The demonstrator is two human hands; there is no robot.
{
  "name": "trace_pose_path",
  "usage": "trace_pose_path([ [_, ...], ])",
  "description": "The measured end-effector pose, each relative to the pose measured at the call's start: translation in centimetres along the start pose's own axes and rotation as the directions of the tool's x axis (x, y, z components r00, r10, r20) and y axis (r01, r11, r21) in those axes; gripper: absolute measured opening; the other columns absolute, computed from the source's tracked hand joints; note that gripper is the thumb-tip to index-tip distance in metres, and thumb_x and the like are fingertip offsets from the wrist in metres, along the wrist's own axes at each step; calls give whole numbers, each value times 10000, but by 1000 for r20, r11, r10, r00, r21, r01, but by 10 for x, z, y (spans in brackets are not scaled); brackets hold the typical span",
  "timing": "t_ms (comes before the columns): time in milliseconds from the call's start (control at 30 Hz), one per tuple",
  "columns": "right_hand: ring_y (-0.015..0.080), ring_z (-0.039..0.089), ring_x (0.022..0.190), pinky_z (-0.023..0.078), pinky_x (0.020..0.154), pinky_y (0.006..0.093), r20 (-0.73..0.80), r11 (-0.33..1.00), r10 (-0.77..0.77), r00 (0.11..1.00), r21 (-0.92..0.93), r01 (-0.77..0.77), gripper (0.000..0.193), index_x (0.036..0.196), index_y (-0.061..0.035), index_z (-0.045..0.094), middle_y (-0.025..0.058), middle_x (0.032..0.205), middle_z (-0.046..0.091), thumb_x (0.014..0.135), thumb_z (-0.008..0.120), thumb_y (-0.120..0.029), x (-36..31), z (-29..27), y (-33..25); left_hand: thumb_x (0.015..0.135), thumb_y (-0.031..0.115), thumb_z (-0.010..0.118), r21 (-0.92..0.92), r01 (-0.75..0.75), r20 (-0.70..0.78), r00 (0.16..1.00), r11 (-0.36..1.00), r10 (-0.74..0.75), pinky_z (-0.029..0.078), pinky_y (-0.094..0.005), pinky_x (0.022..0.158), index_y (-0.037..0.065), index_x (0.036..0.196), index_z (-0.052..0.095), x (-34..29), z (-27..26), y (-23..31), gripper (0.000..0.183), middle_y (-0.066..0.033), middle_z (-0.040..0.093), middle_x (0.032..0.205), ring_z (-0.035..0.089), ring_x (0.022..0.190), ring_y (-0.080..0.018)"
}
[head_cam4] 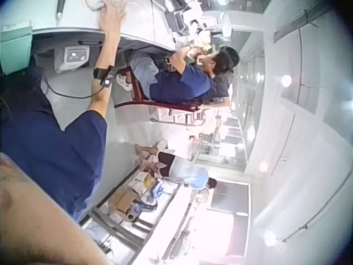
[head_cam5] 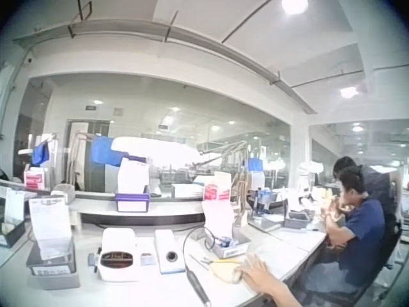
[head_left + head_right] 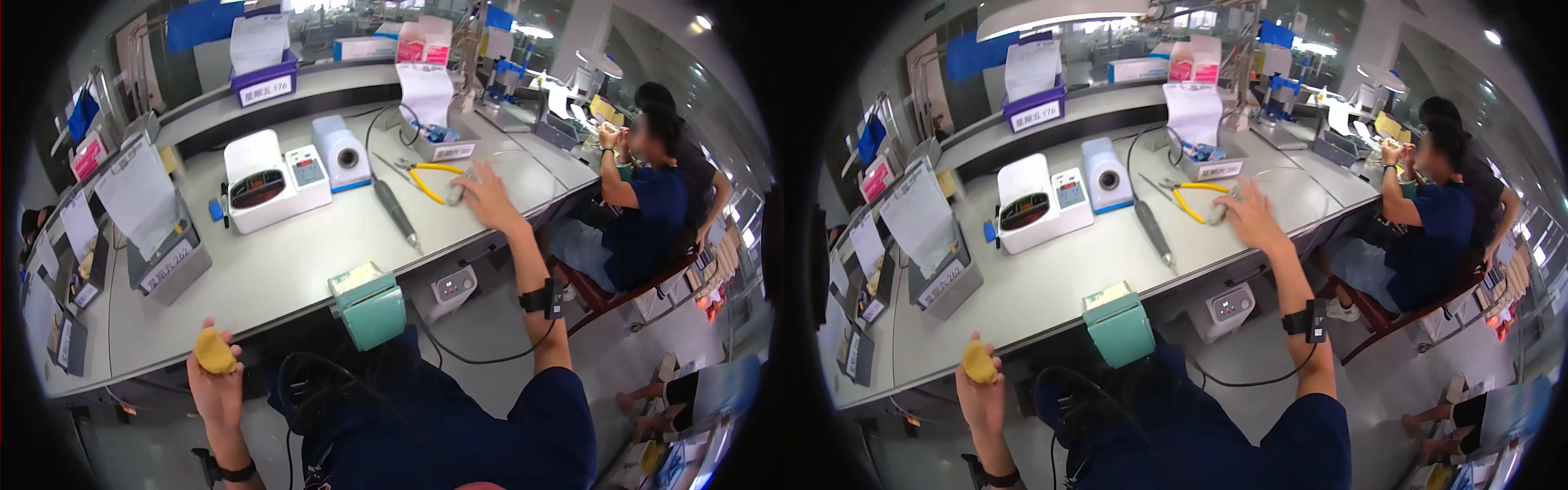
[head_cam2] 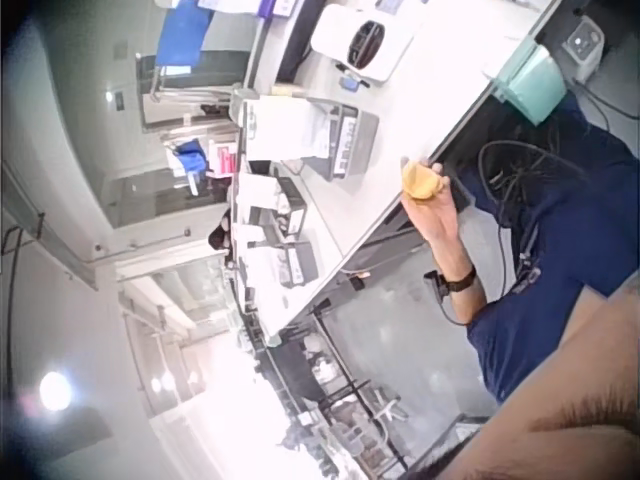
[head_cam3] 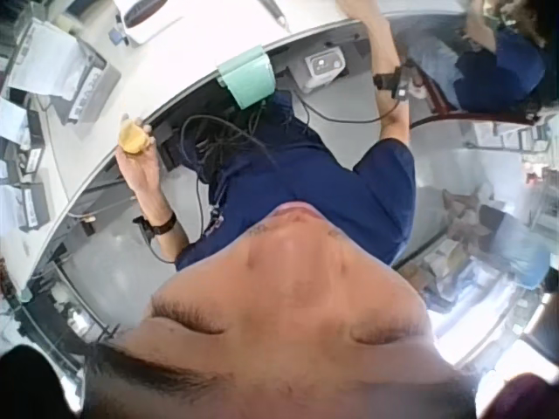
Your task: Using a rotary tool to polish and refine the edges of dental mold casts.
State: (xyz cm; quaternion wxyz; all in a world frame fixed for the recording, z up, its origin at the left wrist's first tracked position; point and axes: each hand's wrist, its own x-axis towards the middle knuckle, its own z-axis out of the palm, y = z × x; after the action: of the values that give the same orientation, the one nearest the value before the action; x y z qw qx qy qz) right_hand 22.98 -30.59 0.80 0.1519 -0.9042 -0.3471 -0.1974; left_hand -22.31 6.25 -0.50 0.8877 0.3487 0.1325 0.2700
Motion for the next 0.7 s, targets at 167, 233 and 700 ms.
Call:
trace_pose_path([
  [167, 398, 459, 1291, 294, 1143, 476, -37, 980, -63, 997, 186, 69, 313, 1267, -3, 504, 236, 1353, 507, 966, 495, -87, -3, -10, -7, 1040, 292, 376, 35, -253, -228, 940, 967, 254, 509, -416, 934, 145, 1446, 422, -74, -66, 2, 434, -135, 550, 1307, 570, 1149, -284],
  [233, 366, 500, 1203, 357, 1072, 390, -152, 962, -83, 985, 247, 119, 327, 1263, 34, 503, 228, 1256, 533, 1001, 445, -152, -20, -36, -39, 1026, 447, 341, -58, -292, -288, 921, 955, 264, 485, -439, 952, 108, 1427, 431, -97, -68, -9, 533, -171, 551, 1282, 555, 1151, -306],
  [700, 159, 423, 535, 337, 580, 316, -380, 538, -735, 562, 178, 824, 472, 584, -166, 463, -22, 587, 376, 625, 821, -471, -88, -80, -285, 684, -105, 514, 521, -351, -393, 711, 778, 584, 370, -180, 610, 51, 1181, 515, -103, -69, -23, 521, -26, 494, 932, 443, 724, -67],
])
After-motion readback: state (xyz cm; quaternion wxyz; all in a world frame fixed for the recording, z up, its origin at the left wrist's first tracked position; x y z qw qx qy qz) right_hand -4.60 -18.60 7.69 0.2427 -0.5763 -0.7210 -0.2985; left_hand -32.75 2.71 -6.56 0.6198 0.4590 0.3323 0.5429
